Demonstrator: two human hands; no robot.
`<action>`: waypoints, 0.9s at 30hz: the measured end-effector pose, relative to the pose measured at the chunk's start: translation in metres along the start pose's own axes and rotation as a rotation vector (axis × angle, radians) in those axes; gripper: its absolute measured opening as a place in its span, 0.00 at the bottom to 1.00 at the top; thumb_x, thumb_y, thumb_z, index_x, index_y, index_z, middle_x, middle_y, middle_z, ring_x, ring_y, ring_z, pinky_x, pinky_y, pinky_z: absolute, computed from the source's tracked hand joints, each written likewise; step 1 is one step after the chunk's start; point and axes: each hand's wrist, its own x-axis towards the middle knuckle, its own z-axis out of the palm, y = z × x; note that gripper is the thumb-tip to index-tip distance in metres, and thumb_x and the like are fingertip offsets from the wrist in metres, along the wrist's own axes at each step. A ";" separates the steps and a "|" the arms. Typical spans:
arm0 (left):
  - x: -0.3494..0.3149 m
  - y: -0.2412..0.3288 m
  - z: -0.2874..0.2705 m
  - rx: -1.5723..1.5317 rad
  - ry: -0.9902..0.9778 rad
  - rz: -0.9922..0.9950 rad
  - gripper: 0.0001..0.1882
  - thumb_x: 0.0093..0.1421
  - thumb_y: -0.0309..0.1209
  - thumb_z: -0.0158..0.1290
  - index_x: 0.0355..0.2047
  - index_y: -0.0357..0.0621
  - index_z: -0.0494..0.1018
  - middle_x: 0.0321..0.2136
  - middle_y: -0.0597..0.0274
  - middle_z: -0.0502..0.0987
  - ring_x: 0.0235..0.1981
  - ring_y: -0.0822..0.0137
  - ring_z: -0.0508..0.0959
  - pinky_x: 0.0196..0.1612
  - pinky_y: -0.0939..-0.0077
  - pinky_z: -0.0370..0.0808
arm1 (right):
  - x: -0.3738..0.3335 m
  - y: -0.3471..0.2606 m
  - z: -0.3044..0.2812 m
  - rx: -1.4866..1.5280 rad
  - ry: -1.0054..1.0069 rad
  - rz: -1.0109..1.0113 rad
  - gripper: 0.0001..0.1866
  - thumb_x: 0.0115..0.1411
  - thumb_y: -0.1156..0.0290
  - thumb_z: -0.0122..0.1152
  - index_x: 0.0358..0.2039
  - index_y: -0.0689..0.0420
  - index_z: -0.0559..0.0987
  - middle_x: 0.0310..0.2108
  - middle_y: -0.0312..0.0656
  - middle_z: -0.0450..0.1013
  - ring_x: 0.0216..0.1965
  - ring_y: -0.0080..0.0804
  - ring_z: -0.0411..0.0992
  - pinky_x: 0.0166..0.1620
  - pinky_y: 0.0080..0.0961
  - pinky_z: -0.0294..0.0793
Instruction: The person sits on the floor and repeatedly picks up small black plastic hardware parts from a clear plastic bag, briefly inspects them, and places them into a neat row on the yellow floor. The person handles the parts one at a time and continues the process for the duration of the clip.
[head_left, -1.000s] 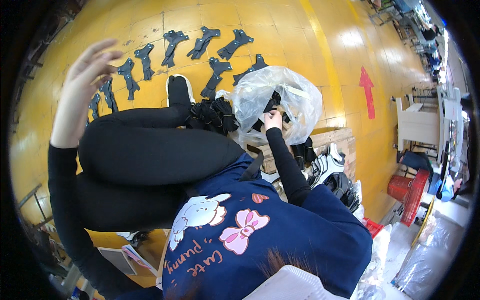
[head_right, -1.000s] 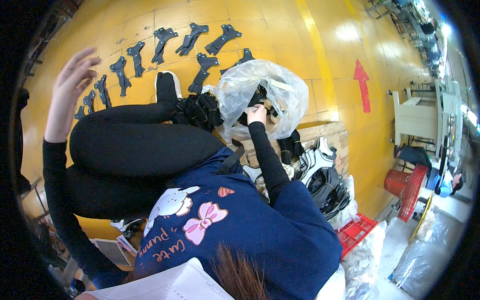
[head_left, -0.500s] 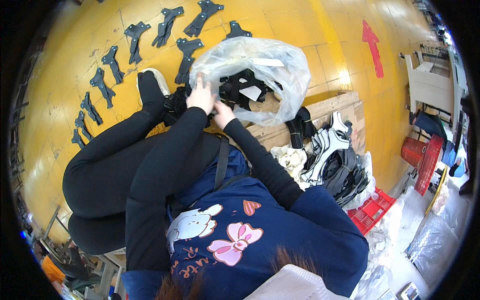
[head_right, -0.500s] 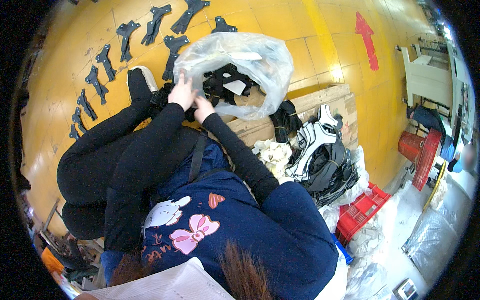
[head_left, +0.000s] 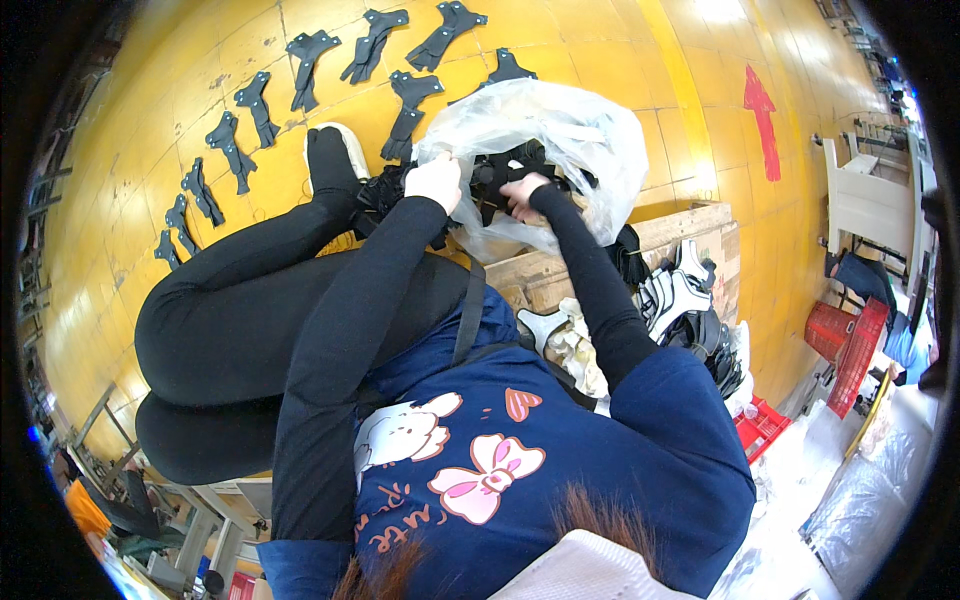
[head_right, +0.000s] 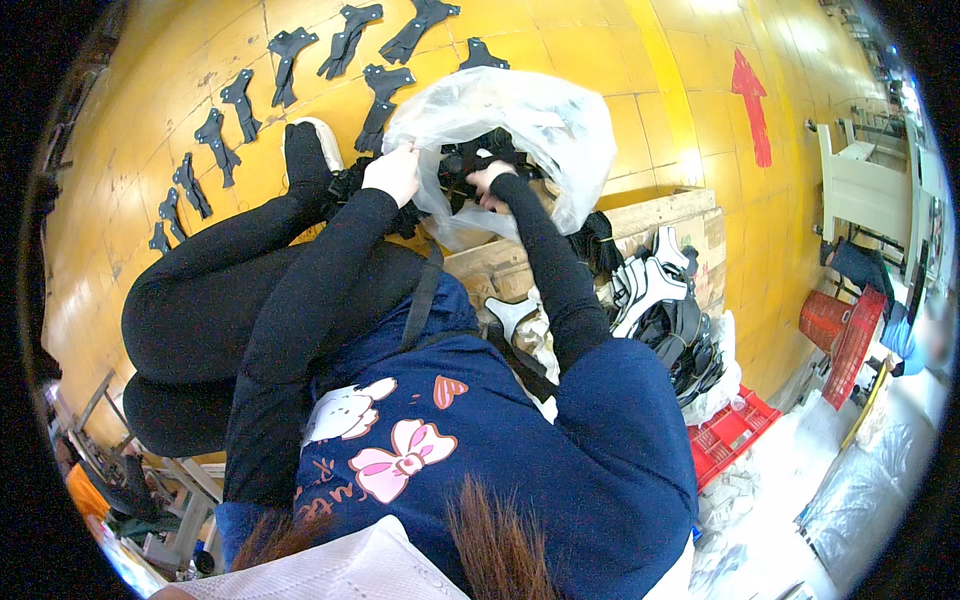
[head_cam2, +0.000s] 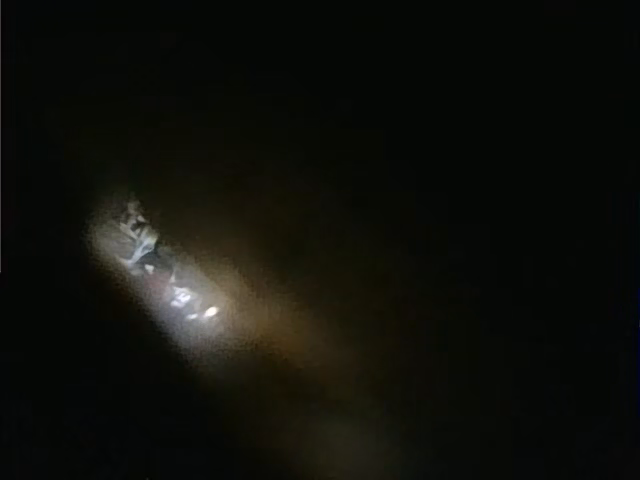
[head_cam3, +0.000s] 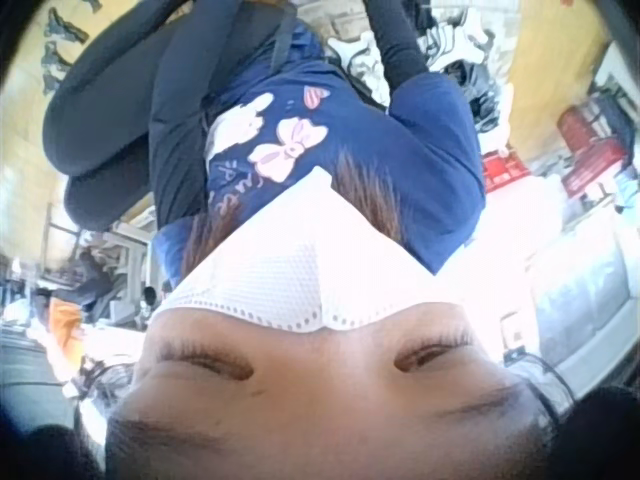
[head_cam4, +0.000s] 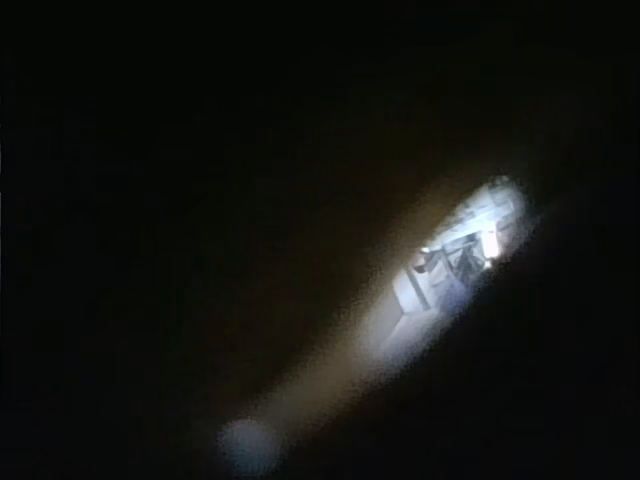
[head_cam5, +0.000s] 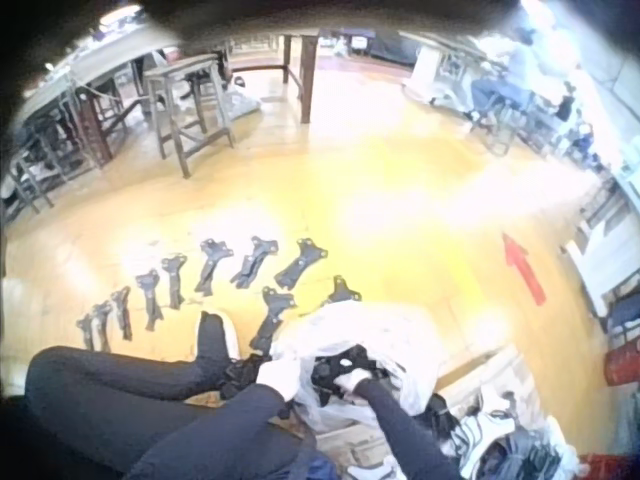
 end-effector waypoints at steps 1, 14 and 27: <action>0.002 -0.001 -0.001 0.009 -0.023 -0.003 0.13 0.50 0.27 0.49 0.37 0.40 0.73 0.39 0.53 0.73 0.35 0.55 0.78 0.37 0.61 0.74 | -0.008 -0.006 0.025 0.010 0.003 0.113 0.34 0.50 0.42 0.54 0.29 0.68 0.80 0.30 0.55 0.76 0.37 0.46 0.76 0.42 0.37 0.74; -0.001 0.001 -0.017 -0.033 0.032 0.164 0.38 0.44 0.30 0.59 0.57 0.55 0.61 0.60 0.42 0.54 0.59 0.46 0.59 0.56 0.57 0.64 | -0.072 0.023 0.033 1.146 -0.052 -0.092 0.25 0.52 0.49 0.53 0.37 0.61 0.73 0.25 0.43 0.72 0.24 0.33 0.70 0.29 0.26 0.72; 0.007 0.044 -0.054 -1.197 -0.317 0.374 0.26 0.48 0.17 0.55 0.50 0.45 0.70 0.44 0.60 0.76 0.46 0.68 0.74 0.53 0.73 0.67 | -0.181 -0.024 -0.021 1.169 -0.448 -0.346 0.23 0.56 0.47 0.45 0.24 0.58 0.69 0.10 0.33 0.57 0.08 0.24 0.53 0.14 0.22 0.51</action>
